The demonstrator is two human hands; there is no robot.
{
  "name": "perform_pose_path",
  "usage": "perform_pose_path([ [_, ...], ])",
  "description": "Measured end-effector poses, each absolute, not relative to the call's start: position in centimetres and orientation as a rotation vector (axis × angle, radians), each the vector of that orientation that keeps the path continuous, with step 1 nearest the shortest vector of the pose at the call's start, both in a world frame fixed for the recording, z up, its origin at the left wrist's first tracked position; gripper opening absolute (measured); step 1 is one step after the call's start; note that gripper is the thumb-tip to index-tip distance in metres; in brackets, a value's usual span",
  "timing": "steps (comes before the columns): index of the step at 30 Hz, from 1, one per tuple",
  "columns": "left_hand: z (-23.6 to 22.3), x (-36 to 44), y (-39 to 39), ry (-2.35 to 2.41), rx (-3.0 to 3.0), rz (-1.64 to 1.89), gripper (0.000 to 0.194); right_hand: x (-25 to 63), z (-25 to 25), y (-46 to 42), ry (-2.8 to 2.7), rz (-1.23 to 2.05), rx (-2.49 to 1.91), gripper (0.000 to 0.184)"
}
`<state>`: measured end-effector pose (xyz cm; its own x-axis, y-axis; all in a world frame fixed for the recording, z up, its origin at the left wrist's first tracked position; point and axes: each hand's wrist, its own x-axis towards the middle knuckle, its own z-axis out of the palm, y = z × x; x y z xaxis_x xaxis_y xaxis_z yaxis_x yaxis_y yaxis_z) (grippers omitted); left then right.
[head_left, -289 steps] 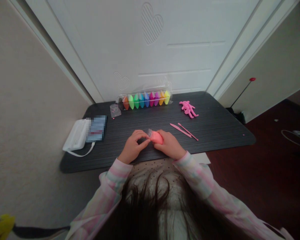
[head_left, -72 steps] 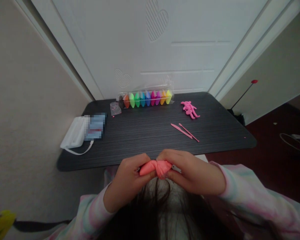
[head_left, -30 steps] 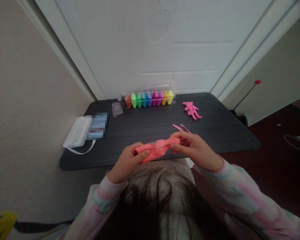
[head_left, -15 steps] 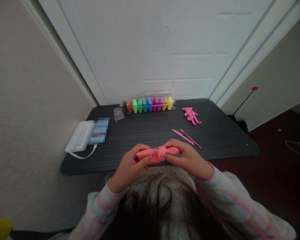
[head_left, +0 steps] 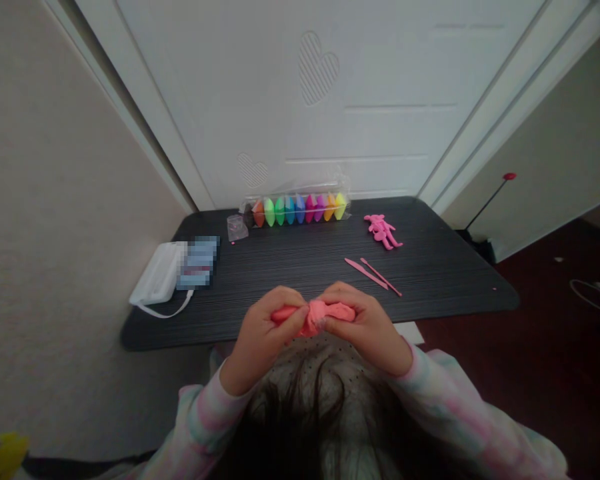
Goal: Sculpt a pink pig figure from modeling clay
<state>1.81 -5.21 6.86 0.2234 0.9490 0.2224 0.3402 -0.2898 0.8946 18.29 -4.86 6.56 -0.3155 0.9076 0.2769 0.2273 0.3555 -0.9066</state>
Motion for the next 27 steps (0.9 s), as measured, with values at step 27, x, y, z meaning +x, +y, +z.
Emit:
perform_pose_path([
  [27,5.2,2.6,-5.4,1.078,1.058,1.134,0.018,18.1,5.8,-5.5,-1.788,0.768,-0.965,0.005],
])
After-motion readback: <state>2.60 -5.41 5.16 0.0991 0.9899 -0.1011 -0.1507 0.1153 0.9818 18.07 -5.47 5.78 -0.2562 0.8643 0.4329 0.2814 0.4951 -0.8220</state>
